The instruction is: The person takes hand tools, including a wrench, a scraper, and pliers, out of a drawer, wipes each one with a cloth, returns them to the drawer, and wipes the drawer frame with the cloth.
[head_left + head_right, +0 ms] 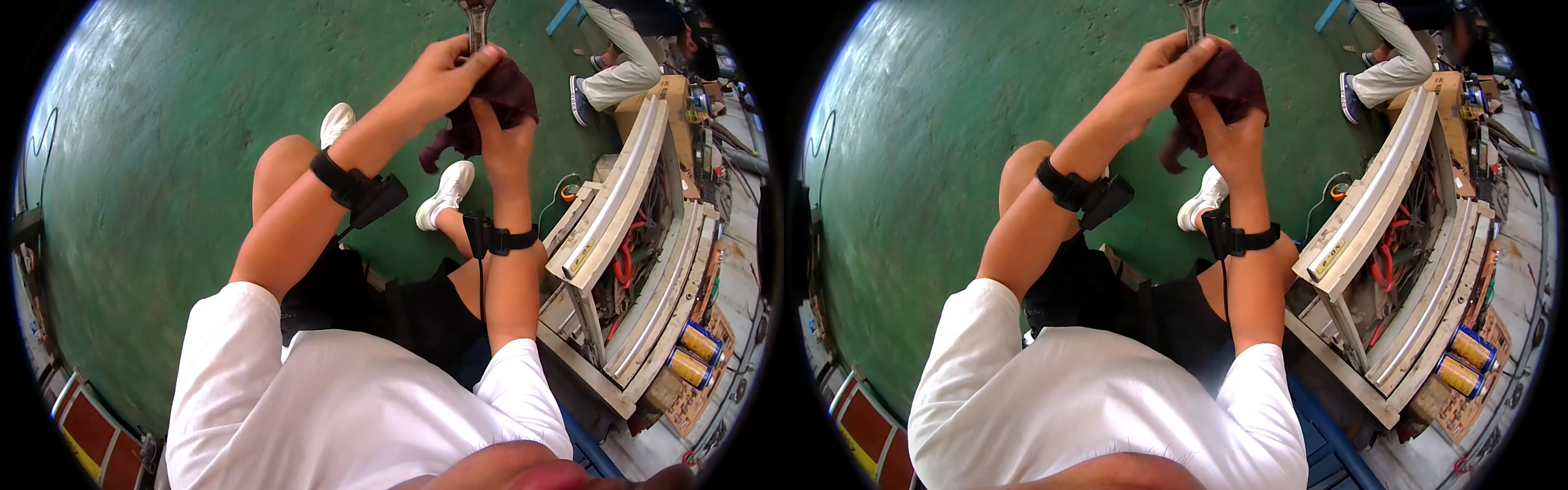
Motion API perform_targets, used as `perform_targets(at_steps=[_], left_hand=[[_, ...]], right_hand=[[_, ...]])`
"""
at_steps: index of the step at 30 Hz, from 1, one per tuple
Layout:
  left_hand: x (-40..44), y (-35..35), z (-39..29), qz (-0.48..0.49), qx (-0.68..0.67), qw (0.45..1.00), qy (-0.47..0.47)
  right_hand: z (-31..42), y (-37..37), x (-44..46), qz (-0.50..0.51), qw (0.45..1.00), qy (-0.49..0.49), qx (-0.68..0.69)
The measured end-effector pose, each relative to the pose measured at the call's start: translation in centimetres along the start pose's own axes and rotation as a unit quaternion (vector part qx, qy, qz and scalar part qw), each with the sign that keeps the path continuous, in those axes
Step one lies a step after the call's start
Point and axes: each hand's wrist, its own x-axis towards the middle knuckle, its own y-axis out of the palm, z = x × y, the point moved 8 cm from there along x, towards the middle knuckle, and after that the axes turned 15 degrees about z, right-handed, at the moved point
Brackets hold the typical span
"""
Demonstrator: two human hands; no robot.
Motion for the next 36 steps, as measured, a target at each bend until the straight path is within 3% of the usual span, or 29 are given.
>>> perform_targets(at_steps=[3,5,6,8,12,15,17,19,21,25,30,34,36], left_hand=[[-0.1,-0.7,-0.9,-0.006,-0.027,0.999,0.043],[-0.3,-1.5,-0.8,-0.042,0.005,0.997,0.068],[-0.2,-1.6,-0.4,-0.041,0.007,0.997,0.068],[-0.3,-2.1,-1.1,-0.077,0.072,0.982,0.155],[-1.1,-2.3,-2.1,-0.102,0.013,0.981,0.164],[-2.0,-3.4,-2.7,-0.189,0.197,0.959,0.078],[-2.1,-2.1,-3.0,-0.158,0.225,0.960,0.046],[-2.0,-1.4,-1.7,-0.134,0.256,0.958,0.007],[-2.3,0.1,-2.9,-0.170,0.456,0.861,0.150],[-2.1,0.5,-2.8,-0.144,0.526,0.828,0.130],[-2.3,0.3,-3.5,-0.116,0.543,0.823,0.121],[-2.4,0.7,-3.5,-0.103,0.570,0.799,0.160],[-2.3,0.1,-3.0,-0.073,0.481,0.860,0.152]], right_hand=[[0.3,0.3,0.5,0.046,0.997,-0.045,-0.042],[0.4,0.6,0.4,0.044,0.993,-0.009,-0.106],[0.4,0.6,0.5,0.043,0.994,-0.011,-0.105],[0.0,-0.3,0.5,0.016,0.998,-0.016,-0.055],[-0.4,-2.5,0.4,-0.032,0.990,0.010,-0.138],[-0.3,-4.5,-0.2,-0.106,0.988,0.012,-0.109],[-1.5,-4.4,-0.1,-0.137,0.982,0.000,0.129],[-1.2,-3.1,0.0,-0.091,0.979,0.005,0.184],[-0.7,-1.4,0.6,-0.048,0.962,0.006,0.267],[0.2,-1.2,0.7,-0.018,0.917,-0.034,0.398],[-0.4,-3.8,0.2,-0.076,0.966,-0.030,0.244],[-1.5,-2.4,0.0,-0.089,0.983,0.058,0.153],[-1.7,-1.4,0.2,-0.067,0.972,0.028,0.224]])
